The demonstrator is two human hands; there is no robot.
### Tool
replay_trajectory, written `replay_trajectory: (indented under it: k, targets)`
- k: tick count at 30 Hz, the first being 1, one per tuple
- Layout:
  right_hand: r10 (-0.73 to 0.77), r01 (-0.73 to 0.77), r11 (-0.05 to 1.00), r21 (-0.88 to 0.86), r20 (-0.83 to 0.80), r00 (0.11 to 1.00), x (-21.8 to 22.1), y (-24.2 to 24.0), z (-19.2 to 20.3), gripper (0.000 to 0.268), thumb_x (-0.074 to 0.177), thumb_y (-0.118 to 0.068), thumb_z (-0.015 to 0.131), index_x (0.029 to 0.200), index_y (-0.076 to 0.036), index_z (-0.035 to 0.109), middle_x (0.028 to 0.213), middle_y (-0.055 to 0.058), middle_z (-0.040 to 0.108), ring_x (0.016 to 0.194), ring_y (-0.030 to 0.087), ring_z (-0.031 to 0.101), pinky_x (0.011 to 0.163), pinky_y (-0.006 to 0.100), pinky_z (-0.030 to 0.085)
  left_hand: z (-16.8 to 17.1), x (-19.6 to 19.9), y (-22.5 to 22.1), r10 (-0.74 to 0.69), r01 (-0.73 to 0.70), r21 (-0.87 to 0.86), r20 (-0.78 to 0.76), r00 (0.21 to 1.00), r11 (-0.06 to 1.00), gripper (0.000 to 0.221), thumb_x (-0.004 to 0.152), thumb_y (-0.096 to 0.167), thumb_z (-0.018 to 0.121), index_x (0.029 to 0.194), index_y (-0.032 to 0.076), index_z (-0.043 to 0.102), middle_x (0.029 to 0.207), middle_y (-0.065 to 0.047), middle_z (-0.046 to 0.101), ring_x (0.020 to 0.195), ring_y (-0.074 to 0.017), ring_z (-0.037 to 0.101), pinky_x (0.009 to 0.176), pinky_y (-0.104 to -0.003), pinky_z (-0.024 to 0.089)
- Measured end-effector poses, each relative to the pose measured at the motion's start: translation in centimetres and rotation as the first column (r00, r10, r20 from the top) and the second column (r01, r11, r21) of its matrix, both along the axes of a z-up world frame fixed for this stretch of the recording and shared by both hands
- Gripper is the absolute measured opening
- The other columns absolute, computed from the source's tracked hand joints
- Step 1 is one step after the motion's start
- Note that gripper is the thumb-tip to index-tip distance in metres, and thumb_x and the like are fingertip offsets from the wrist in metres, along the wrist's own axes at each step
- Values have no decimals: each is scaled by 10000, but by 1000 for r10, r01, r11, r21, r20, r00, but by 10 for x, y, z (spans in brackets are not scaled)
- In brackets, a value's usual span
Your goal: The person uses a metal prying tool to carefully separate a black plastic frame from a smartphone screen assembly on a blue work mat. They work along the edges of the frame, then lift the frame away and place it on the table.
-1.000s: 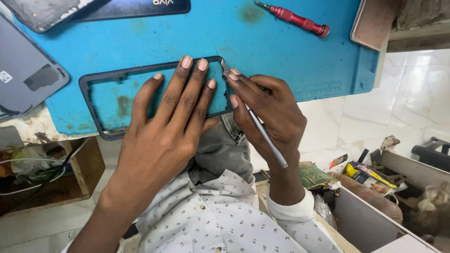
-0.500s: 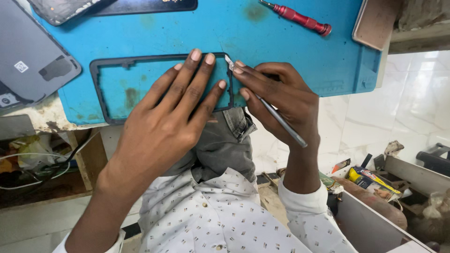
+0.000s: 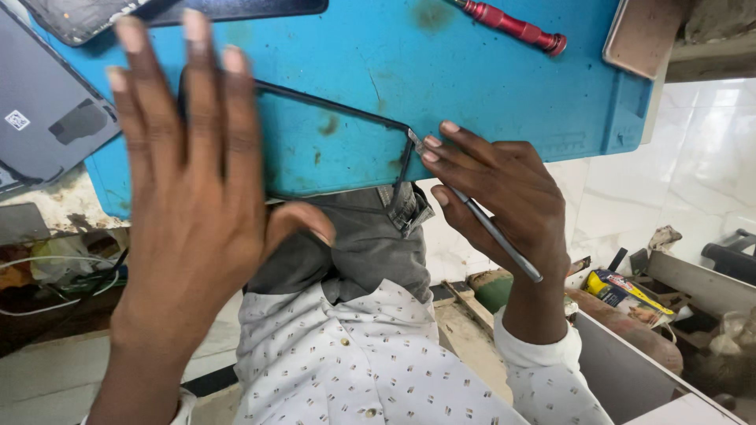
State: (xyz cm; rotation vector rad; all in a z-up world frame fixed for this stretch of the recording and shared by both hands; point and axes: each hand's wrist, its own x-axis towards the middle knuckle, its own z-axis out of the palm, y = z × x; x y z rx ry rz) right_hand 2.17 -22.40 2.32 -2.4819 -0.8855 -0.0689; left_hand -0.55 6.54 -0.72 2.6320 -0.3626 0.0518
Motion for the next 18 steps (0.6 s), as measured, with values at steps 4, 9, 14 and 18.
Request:
replay_trajectory:
  k: [4,9,14,18]
  targets:
    - [51,-51,999,-16,-5,999,8,-5,-7,225,929,-24,792,1127,-59,692,1250,87,745,1350,264,616,1004,434,516,2,1,-4,55,-47,132,-53,997,990,1120,966,707,466,1566,-223,299,1627,-428,235,1535,-557,197,1277,-639,163]
    - [159,-156,986,54,-50,986,25,-12,-19,229,957,-16,787,1158,-46,681,1292,88,724,1401,271,574,1170,481,508,3,4,-4,34,-27,157,-43,999,987,1059,1010,658,494,1560,-230,318,1624,-427,261,1544,-533,215,1281,-619,198]
    - [206,-202,977,71,-69,976,29,-23,-24,252,941,-24,796,1167,-44,686,1303,97,712,1402,287,552,1214,504,466,0,5,-3,12,-9,161,-13,1000,987,1014,1046,622,510,1561,-233,329,1618,-434,272,1540,-530,220,1281,-616,196]
    - [234,-229,971,71,-77,969,34,-19,-26,241,949,-19,793,1165,-43,688,1316,84,707,1410,279,551,1230,504,453,1,5,-2,29,-20,122,-68,997,992,994,1067,615,511,1519,-253,335,1585,-448,270,1510,-540,215,1248,-617,183]
